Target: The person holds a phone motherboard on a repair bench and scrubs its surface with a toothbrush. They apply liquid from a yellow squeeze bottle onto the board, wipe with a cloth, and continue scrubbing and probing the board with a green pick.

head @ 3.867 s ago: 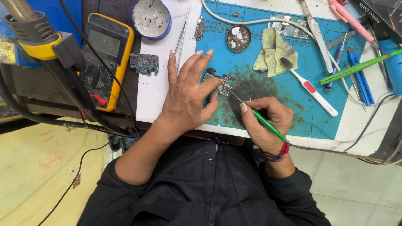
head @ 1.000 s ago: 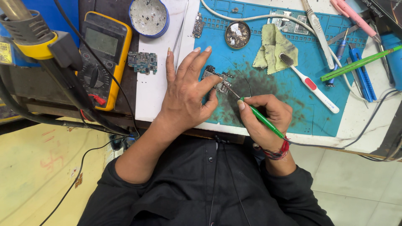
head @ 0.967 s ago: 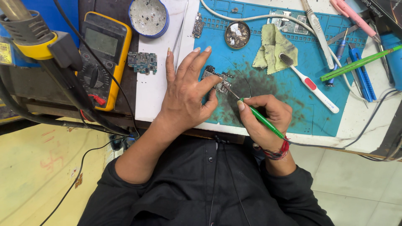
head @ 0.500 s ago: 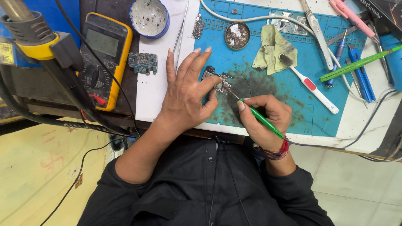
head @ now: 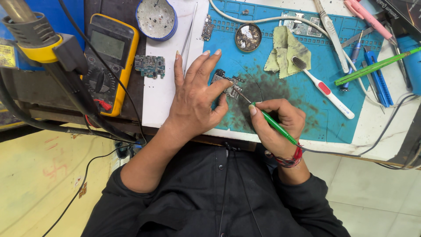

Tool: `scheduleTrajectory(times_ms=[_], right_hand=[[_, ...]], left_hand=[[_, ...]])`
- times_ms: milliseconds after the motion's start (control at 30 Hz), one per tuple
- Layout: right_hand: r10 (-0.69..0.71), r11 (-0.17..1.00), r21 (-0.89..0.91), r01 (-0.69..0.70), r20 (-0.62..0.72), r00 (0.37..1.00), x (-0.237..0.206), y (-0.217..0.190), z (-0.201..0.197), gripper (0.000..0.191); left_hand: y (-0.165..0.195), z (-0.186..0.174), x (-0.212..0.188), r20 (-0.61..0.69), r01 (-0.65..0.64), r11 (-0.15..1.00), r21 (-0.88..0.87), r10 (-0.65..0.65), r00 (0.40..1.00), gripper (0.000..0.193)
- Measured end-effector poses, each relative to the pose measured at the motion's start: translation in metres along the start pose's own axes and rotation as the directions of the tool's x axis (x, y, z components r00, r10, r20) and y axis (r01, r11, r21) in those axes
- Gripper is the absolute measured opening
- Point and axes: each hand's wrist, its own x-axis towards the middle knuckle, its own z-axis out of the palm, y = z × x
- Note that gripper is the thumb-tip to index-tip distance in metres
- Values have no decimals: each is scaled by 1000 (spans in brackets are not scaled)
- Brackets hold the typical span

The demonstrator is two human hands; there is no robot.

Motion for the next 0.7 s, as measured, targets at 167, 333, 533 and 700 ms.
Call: scheduleTrajectory(times_ms=[167,333,533,700], right_hand=[[-26,1000,-8,26,13,1000,0,0,-1,11],[-36,999,4,36,22,999,0,-1,-1,10],[-22,1000,3,22,20,1000,0,-1,-1,10],[-14,1000,-16,14,12,1000,0,-1,-1,10]], left_hand=[[0,1,0,-8,-3,1000,0,3,1000,24],[0,1,0,-9,-2,1000,-4,2,1000,24],[0,1,0,-13,-3,1000,1,3,1000,24],[0,1,0,-11,-2,1000,-1,2,1000,24]])
